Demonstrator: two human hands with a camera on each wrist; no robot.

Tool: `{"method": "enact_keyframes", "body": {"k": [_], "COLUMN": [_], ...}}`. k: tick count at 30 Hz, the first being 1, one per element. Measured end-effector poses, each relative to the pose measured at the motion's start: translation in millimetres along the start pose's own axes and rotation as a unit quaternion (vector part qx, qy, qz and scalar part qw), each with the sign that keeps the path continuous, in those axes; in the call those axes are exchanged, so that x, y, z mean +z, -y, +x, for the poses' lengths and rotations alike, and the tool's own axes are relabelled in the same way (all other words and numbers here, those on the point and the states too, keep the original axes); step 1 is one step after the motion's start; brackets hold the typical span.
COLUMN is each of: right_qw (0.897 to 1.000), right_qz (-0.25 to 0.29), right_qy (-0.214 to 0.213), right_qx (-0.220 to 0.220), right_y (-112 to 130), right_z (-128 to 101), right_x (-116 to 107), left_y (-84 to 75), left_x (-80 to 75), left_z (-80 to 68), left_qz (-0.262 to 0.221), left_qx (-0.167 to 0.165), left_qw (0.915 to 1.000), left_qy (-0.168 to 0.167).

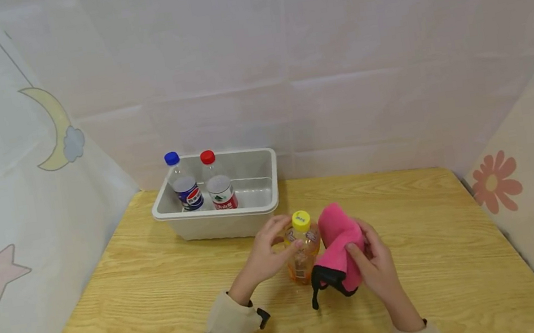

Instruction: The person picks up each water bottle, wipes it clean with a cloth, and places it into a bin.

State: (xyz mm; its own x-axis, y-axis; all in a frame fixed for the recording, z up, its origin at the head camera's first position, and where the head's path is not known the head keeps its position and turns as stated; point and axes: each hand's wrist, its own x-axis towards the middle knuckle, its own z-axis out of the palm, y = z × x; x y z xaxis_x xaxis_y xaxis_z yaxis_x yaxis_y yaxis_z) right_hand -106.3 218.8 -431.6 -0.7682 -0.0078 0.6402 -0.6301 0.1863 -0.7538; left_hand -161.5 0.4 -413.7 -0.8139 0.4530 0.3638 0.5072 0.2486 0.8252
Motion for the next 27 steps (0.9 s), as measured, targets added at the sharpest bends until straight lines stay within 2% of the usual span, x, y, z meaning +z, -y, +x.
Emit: {"method": "enact_keyframes", "body": {"k": [2, 6, 8, 15, 21, 27], "right_qw": [1.0, 1.0, 1.0, 0.996, 0.991, 0.987], "right_qz": [0.012, -0.009, -0.005, 0.052, 0.086, 0.06], "right_qy": [0.001, 0.007, 0.01, 0.02, 0.038, 0.06], "right_qx": [-0.016, -0.018, -0.004, 0.067, 0.099, 0.135], "right_y": [0, -1, -1, -5, -14, -24], "right_z": [4, 9, 9, 7, 1, -7], "right_x": [2, 7, 9, 14, 17, 18], "left_y": [0.8, 0.9, -1.3, -32.8, -36.1, -35.3], "left_x": [-0.1, -0.2, -0.9, -13.6, -15.7, -15.8], "left_z": [0.2, 0.4, 0.1, -3.2, -4.5, -4.5], "left_qz": [-0.002, -0.015, -0.024, -0.036, -0.051, -0.054], "left_qx": [0.002, -0.003, -0.008, -0.021, -0.025, -0.028], "left_qw": [1.0, 0.9999, 0.9997, 0.9989, 0.9979, 0.9977], "left_qy": [0.0, 0.003, 0.006, 0.021, 0.029, 0.031]}}
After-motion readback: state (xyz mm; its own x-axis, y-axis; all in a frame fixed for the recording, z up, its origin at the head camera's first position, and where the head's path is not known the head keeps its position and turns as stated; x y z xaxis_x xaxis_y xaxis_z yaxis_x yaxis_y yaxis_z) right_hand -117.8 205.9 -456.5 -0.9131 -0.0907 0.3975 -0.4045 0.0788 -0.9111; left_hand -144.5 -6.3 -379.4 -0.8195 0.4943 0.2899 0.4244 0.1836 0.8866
